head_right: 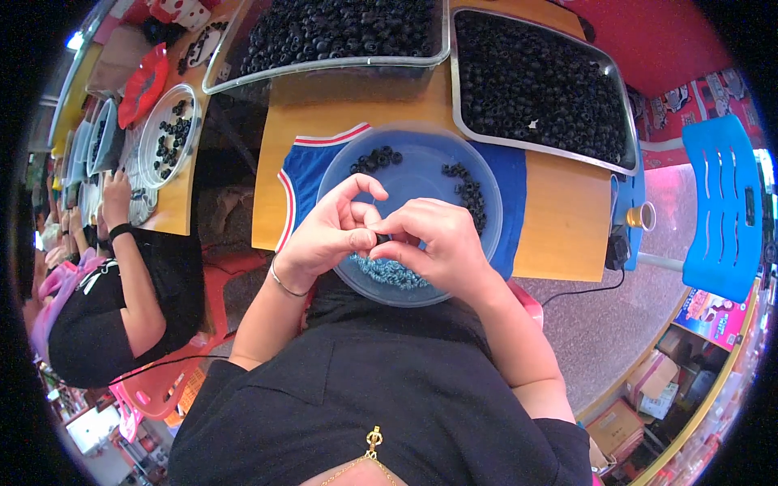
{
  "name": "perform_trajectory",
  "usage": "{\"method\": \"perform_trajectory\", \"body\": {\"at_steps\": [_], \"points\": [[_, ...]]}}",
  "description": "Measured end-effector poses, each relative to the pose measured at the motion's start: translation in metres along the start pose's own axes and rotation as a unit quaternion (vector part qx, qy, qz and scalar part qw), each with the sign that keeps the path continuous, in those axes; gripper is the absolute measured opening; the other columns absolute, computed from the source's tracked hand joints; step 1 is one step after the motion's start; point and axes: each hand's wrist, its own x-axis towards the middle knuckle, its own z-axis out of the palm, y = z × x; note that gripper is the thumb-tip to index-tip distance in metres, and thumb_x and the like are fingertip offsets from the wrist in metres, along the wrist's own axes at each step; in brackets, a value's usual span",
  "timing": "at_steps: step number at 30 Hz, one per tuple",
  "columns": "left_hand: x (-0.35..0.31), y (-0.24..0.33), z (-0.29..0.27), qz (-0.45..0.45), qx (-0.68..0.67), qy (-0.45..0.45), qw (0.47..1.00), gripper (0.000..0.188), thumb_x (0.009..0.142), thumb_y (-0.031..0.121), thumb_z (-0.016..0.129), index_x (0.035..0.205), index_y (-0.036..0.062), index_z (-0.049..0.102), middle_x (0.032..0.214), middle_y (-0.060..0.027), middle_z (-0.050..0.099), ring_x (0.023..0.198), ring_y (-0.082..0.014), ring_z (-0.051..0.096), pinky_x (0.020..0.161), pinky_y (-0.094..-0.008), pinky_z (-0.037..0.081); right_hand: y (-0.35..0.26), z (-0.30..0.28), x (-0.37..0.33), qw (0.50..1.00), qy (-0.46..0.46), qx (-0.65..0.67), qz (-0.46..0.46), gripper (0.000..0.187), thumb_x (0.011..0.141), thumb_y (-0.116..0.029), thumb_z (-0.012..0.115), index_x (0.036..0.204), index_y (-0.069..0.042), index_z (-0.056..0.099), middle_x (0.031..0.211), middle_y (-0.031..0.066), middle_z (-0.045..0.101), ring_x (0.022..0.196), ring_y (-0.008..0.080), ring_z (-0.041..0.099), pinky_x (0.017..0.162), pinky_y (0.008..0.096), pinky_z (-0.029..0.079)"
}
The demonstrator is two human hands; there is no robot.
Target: The person assembles small black rings onto teal-colored beads by hand.
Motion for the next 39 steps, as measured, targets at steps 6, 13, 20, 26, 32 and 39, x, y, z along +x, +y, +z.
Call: {"method": "perform_trajectory", "body": {"at_steps": [6,13,20,26,32,39], "points": [[0.018,0.023,0.014,-0.019,0.059,-0.031,0.998,0.037,0.083,0.004,0.071,0.111,0.0042,0.047,0.086,-0.0053,0.065,0.078,-0.0099,0.063,0.071,-0.0221,0.052,0.002,-0.006,-0.009,0.997,0.065,0.024,0.023,0.033,0.068,-0.018,0.082,0.097,-0.008,0.07,0.069,0.0028,0.059,0.059,0.0132,0.055,0.056,0.0266,0.043],[0.065,0.141,0.018,0.395,0.475,0.11,0.779,0.018,0.09,0.004,0.062,0.107,0.0004,0.064,0.097,-0.0063,0.068,0.079,-0.0093,0.062,0.073,-0.0208,0.048,0.001,-0.012,-0.007,0.982,0.138,0.079,0.097,0.036,0.081,-0.002,0.069,0.116,-0.003,0.062,0.085,0.0018,0.061,0.073,0.006,0.056,0.064,0.0194,0.045],[0.023,0.091,0.032,0.262,0.708,0.067,0.652,0.021,0.079,0.003,0.07,0.1,0.0028,0.066,0.087,-0.0076,0.066,0.069,-0.0144,0.062,0.063,-0.0257,0.049,0.019,0.023,-0.012,0.981,-0.023,-0.193,-0.014,0.018,0.076,-0.01,0.068,0.094,-0.01,0.066,0.085,0.0063,0.062,0.083,0.0246,0.061,0.071,0.0367,0.051],[0.0,0.018,-0.003,0.055,0.845,0.056,0.529,0.017,0.074,0.014,0.069,0.086,0.0063,0.059,0.08,-0.0108,0.059,0.079,-0.0318,0.063,0.069,-0.0413,0.05,0.024,0.051,-0.01,0.936,-0.091,-0.339,-0.03,0.011,0.07,-0.011,0.061,0.08,-0.009,0.063,0.081,0.0059,0.061,0.08,0.0235,0.061,0.066,0.0346,0.052],[0.005,-0.001,-0.007,0.013,0.863,0.093,0.496,0.02,0.072,0.011,0.069,0.089,0.0054,0.06,0.083,-0.0129,0.059,0.079,-0.0315,0.063,0.069,-0.0404,0.052,0.023,0.045,-0.012,0.955,-0.07,-0.286,0.034,0.013,0.072,-0.008,0.069,0.085,-0.008,0.065,0.08,0.0069,0.061,0.08,0.0247,0.061,0.069,0.0348,0.051],[0.006,-0.001,0.002,0.084,0.451,0.086,0.884,0.021,0.084,-0.001,0.066,0.105,-0.0026,0.065,0.102,-0.0069,0.057,0.088,-0.015,0.065,0.077,-0.0247,0.053,0.012,-0.002,-0.02,0.99,0.102,0.001,0.092,0.012,0.077,0.0,0.07,0.088,-0.004,0.07,0.085,0.0072,0.067,0.073,0.0158,0.063,0.061,0.0258,0.05]]}}
